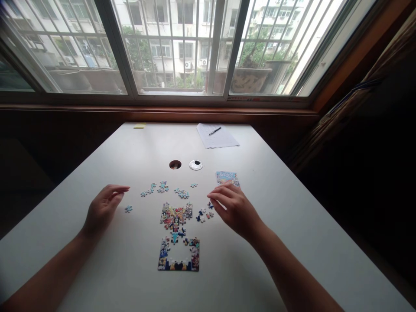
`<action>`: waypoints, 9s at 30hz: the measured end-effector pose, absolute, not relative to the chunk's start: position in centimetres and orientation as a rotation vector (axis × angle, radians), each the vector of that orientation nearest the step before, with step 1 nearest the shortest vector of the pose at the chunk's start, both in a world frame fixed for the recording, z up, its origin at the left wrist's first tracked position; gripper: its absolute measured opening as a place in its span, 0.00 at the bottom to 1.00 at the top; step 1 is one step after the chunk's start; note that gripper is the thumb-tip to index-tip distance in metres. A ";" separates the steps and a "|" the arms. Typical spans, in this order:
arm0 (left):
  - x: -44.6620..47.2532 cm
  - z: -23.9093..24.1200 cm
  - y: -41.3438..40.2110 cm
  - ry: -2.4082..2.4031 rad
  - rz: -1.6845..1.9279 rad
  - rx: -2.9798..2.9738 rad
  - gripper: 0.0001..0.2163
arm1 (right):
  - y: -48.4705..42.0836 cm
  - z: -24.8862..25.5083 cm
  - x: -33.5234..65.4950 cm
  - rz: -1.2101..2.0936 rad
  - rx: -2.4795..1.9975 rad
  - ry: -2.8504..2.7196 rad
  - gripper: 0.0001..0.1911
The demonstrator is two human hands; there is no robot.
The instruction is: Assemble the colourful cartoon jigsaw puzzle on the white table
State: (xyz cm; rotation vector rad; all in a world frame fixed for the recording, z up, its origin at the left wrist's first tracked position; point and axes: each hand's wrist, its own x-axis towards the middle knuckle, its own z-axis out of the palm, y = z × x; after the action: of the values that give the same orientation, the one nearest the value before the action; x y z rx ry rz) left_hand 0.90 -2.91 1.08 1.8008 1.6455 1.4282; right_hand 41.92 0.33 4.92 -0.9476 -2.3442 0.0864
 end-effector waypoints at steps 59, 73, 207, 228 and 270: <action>1.0 1.8 -3.3 1.645 1.218 2.061 0.09 | 11.2 9.1 42.6 0.856 -2.195 -2.548 0.12; 1.3 1.9 -3.1 1.628 1.196 2.000 0.09 | 10.9 9.2 41.9 0.898 -2.222 -2.553 0.13; 1.3 1.6 -3.0 1.573 1.089 2.154 0.09 | -0.9 0.0 42.8 0.737 -1.021 -2.188 0.06; 1.4 1.6 -3.1 1.583 1.064 2.118 0.09 | -0.5 -0.5 43.2 0.889 -1.144 -2.137 0.11; 1.2 1.5 -2.9 1.554 1.059 2.207 0.08 | -0.8 -0.4 42.9 0.964 -1.234 -2.059 0.13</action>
State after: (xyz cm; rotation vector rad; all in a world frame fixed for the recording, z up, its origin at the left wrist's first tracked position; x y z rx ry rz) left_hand 1.22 -2.89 1.53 2.2066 1.5538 1.0594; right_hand 42.94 -0.82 -0.42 -1.2345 -2.0594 0.9638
